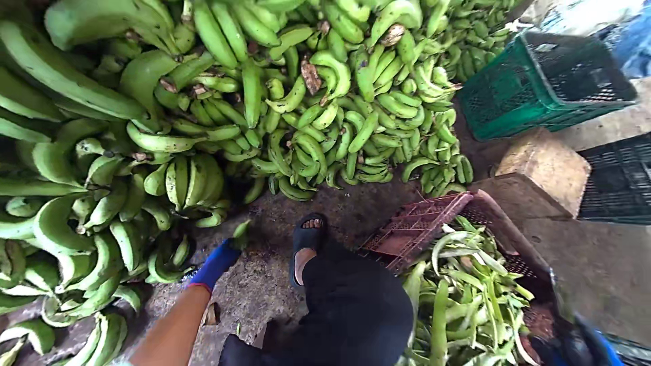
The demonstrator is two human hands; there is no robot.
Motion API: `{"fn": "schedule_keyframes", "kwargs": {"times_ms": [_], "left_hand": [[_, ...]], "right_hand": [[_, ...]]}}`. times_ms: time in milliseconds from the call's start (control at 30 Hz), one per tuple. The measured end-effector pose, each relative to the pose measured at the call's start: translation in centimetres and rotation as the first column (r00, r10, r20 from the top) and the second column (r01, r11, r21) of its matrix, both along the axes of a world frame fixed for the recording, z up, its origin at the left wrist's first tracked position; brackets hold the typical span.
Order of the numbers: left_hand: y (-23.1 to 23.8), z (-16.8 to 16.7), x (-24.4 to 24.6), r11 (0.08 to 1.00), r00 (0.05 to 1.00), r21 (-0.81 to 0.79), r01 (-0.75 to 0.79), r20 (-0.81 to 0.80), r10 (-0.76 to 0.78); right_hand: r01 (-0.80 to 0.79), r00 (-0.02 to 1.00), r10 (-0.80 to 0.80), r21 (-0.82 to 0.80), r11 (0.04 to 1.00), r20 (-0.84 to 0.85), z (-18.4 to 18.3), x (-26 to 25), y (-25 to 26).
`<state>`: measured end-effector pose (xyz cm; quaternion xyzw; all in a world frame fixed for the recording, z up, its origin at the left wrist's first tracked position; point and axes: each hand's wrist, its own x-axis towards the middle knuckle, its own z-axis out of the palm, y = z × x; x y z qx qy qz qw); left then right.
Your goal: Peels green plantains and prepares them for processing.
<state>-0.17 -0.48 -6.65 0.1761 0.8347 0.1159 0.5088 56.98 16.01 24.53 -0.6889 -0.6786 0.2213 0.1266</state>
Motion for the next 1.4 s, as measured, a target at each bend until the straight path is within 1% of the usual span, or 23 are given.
{"fn": "schedule_keyframes", "kwargs": {"times_ms": [67,133,200,233,300,367,400,433,533,567,733,867,933,1000,1100,1133,1200,1233,1267,1300,1333,1367,1400], "left_hand": [[4.7,3.4,2.5,0.978,0.993,0.198,0.058,0.089,-0.077],[10.9,9.9,5.9,0.900,0.962,0.400,0.171,0.128,-0.239],[16.5,18.0,10.5,0.737,0.882,0.565,0.371,0.035,-0.471],[18.8,22.4,13.2,0.619,0.797,0.599,0.508,-0.053,-0.602],[21.4,30.2,19.3,0.308,0.552,0.610,0.730,-0.260,-0.793],[22.0,35.8,25.0,0.047,0.382,0.653,0.756,-0.382,-0.841],[22.0,37.8,27.3,-0.006,0.370,0.709,0.705,-0.376,-0.849],[21.8,39.1,29.2,0.004,0.409,0.797,0.604,-0.306,-0.859],[21.4,39.1,34.3,0.228,0.460,0.949,0.216,0.107,-0.881],[20.9,38.7,35.7,0.252,0.481,0.941,0.227,0.117,-0.869],[19.7,34.7,39.2,0.174,0.620,0.860,0.480,-0.192,-0.760],[19.5,33.5,38.8,0.220,0.664,0.888,0.403,-0.118,-0.738],[19.4,34.2,38.3,0.240,0.745,0.886,0.396,-0.157,-0.648],[19.8,33.9,37.6,0.217,0.805,0.891,0.399,-0.227,-0.548],[20.0,33.9,36.7,0.166,0.803,0.877,0.451,-0.318,-0.504],[20.0,34.0,36.6,0.140,0.794,0.871,0.470,-0.348,-0.498],[19.8,33.8,36.4,0.084,0.780,0.870,0.485,-0.387,-0.492],[19.7,33.7,36.4,0.057,0.778,0.877,0.476,-0.390,-0.493],[19.6,33.7,36.1,0.048,0.779,0.891,0.450,-0.366,-0.508],[19.5,33.8,35.8,0.045,0.778,0.911,0.410,-0.323,-0.539],[19.7,34.0,35.4,0.038,0.764,0.928,0.370,-0.281,-0.580],[20.0,34.2,34.9,0.044,0.743,0.944,0.328,-0.229,-0.629],[20.4,34.5,34.5,0.070,0.719,0.954,0.293,-0.171,-0.674]], "right_hand": [[-0.141,0.989,0.141,-0.015,0.990,-0.034,0.6,-1.2,-0.7],[-0.289,0.957,0.290,0.031,0.957,-0.011,1.7,-3.0,-1.3],[-0.419,0.906,0.424,0.151,0.895,0.000,1.7,-3.9,-1.4],[-0.444,0.890,0.457,0.238,0.864,0.003,1.4,-4.0,-1.3],[-0.412,0.886,0.461,0.394,0.822,-0.035,1.1,-3.9,-1.4],[-0.298,0.898,0.423,0.544,0.785,-0.119,1.3,-3.2,-1.6],[-0.219,0.898,0.398,0.592,0.776,-0.189,1.6,-2.4,-1.8],[-0.103,0.894,0.349,0.630,0.770,-0.280,1.7,-1.7,-2.1],[0.311,0.786,0.097,0.526,0.792,-0.610,3.3,-0.1,-3.3],[0.367,0.754,0.043,0.474,0.800,-0.655,3.7,0.3,-3.5],[0.331,0.725,-0.019,0.323,0.887,-0.689,3.2,1.4,-3.3],[0.393,0.627,-0.122,0.177,0.903,-0.769,3.3,0.2,-4.1],[0.394,0.706,-0.153,0.205,0.896,-0.691,3.8,0.3,-4.4],[0.345,0.841,-0.190,0.233,0.909,-0.506,3.5,0.9,-4.2],[0.213,0.948,-0.190,0.066,0.975,-0.255,3.1,0.2,-3.8],[0.206,0.950,-0.180,0.082,0.975,-0.255,2.9,-0.3,-3.9],[0.220,0.944,-0.127,0.293,0.930,-0.303,2.8,-1.0,-4.7],[0.205,0.953,-0.111,0.333,0.920,-0.281,3.1,-1.0,-5.1],[0.173,0.969,-0.126,0.216,0.961,-0.214,3.4,-0.8,-5.2],[0.137,0.981,-0.143,-0.060,0.989,-0.129,3.6,-0.5,-4.8],[0.110,0.990,-0.131,-0.315,0.943,-0.044,3.0,-0.1,-3.9],[0.098,0.993,-0.117,-0.447,0.889,-0.014,2.1,0.2,-3.2],[0.084,0.990,-0.127,-0.464,0.882,-0.063,1.7,0.5,-3.0]]}}
